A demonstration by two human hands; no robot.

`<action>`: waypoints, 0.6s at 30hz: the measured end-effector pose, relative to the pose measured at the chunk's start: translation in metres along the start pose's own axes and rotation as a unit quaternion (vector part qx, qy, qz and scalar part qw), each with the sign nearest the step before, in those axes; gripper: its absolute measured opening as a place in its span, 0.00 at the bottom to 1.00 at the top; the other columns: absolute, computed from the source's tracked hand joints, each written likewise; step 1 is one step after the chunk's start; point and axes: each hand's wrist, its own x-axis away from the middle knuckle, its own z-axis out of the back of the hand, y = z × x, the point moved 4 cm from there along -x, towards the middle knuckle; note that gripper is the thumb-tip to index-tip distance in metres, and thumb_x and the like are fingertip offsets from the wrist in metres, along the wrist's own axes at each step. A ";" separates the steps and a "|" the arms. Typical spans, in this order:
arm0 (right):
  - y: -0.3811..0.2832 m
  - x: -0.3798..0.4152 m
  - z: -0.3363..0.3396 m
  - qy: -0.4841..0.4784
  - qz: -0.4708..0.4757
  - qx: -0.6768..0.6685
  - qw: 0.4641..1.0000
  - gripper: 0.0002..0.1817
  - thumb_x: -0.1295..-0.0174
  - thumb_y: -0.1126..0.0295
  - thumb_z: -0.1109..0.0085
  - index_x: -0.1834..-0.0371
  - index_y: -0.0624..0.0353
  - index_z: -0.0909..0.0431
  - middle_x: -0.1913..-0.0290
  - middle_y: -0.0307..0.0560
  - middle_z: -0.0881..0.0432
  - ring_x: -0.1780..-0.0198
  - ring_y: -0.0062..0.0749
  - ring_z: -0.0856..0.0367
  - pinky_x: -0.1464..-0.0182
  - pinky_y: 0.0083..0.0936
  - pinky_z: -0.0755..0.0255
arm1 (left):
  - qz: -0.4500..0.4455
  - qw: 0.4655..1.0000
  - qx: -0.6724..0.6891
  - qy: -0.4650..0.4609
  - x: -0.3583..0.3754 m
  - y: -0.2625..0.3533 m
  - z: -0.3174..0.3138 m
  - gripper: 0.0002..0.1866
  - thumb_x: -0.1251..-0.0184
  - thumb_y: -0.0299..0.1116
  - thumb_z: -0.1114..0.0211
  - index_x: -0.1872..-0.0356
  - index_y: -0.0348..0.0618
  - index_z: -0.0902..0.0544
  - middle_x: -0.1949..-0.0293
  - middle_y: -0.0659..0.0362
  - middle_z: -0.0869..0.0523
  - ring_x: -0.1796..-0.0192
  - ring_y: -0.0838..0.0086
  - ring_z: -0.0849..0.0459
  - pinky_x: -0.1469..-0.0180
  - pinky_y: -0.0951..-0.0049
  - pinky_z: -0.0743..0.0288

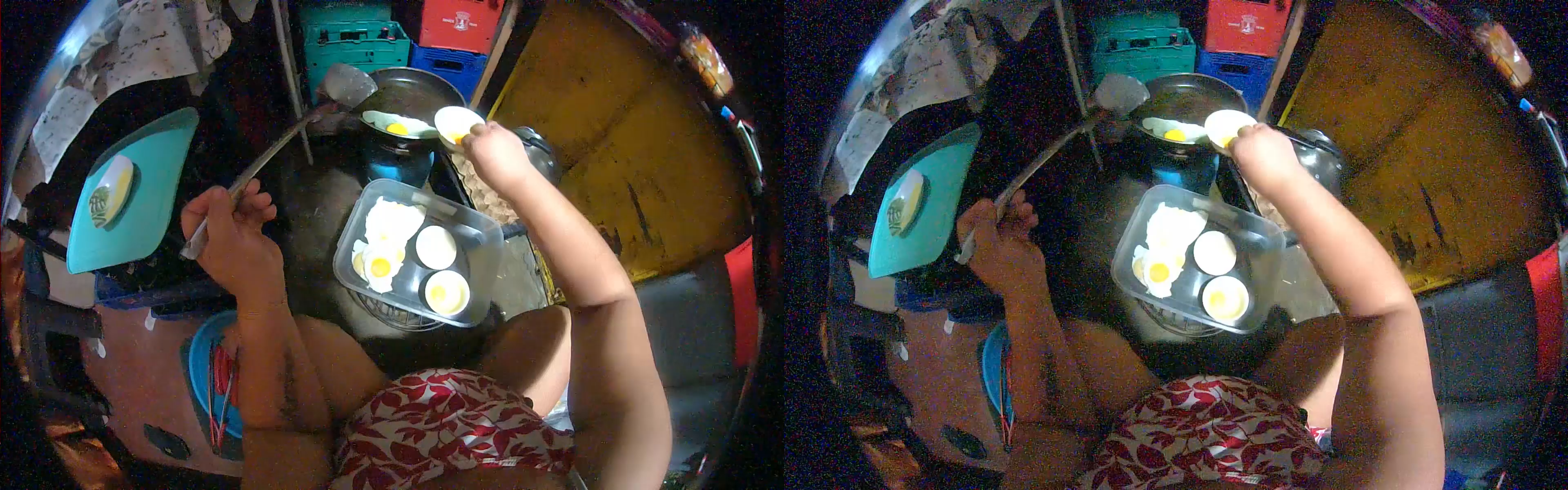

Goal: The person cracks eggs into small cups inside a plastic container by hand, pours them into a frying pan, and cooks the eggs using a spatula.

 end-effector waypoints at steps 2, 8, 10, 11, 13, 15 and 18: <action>0.002 -0.030 0.005 0.002 0.011 -0.019 1.000 0.08 0.46 0.73 0.43 0.65 0.54 0.15 0.60 0.49 0.16 0.53 0.46 0.17 0.53 0.40 0.20 | -0.003 1.000 -0.006 0.004 -0.002 -0.001 0.001 0.08 0.30 0.31 0.40 0.58 0.42 0.29 0.68 0.46 0.14 0.74 0.68 0.15 0.73 0.72 0.20; 0.011 -0.122 -0.039 0.033 0.067 -0.041 0.996 0.08 0.48 0.69 0.41 0.68 0.56 0.15 0.59 0.52 0.16 0.54 0.49 0.17 0.52 0.39 0.21 | -0.001 1.000 -0.022 0.014 -0.010 -0.007 0.004 0.08 0.30 0.31 0.40 0.58 0.41 0.29 0.68 0.45 0.15 0.74 0.68 0.15 0.74 0.72 0.20; 0.012 -0.148 -0.054 0.035 0.061 -0.051 0.996 0.08 0.48 0.70 0.42 0.68 0.56 0.15 0.60 0.52 0.16 0.55 0.49 0.17 0.52 0.40 0.21 | 0.000 1.000 -0.023 0.015 -0.012 -0.009 0.004 0.08 0.29 0.31 0.40 0.58 0.41 0.28 0.68 0.45 0.14 0.74 0.68 0.15 0.74 0.72 0.20; 0.013 -0.160 -0.061 0.036 0.051 -0.058 0.996 0.08 0.48 0.71 0.42 0.68 0.55 0.15 0.61 0.53 0.16 0.55 0.50 0.17 0.53 0.40 0.21 | -0.003 1.000 -0.024 0.009 -0.013 -0.009 0.004 0.08 0.29 0.32 0.40 0.58 0.41 0.28 0.68 0.45 0.14 0.74 0.68 0.15 0.74 0.73 0.20; 0.016 -0.181 -0.069 0.014 0.039 -0.079 0.996 0.08 0.54 0.71 0.37 0.69 0.53 0.14 0.64 0.58 0.15 0.60 0.54 0.15 0.55 0.44 0.21 | -0.005 0.999 -0.031 0.010 -0.016 -0.010 0.006 0.08 0.29 0.32 0.40 0.57 0.41 0.28 0.68 0.45 0.14 0.74 0.68 0.15 0.74 0.73 0.19; 0.019 -0.195 -0.072 0.034 0.046 -0.114 0.992 0.09 0.56 0.69 0.33 0.68 0.53 0.13 0.61 0.58 0.15 0.59 0.55 0.16 0.55 0.43 0.21 | -0.007 0.999 -0.049 0.017 -0.017 -0.013 0.008 0.08 0.29 0.32 0.41 0.57 0.41 0.28 0.67 0.45 0.14 0.74 0.68 0.14 0.74 0.73 0.19; 0.021 -0.216 -0.083 -0.017 -0.012 -0.167 0.986 0.12 0.56 0.71 0.31 0.66 0.54 0.12 0.62 0.59 0.14 0.58 0.55 0.15 0.55 0.40 0.22 | -0.012 0.998 -0.059 0.016 -0.017 -0.013 0.007 0.08 0.28 0.32 0.41 0.56 0.41 0.28 0.67 0.46 0.14 0.74 0.68 0.14 0.73 0.73 0.19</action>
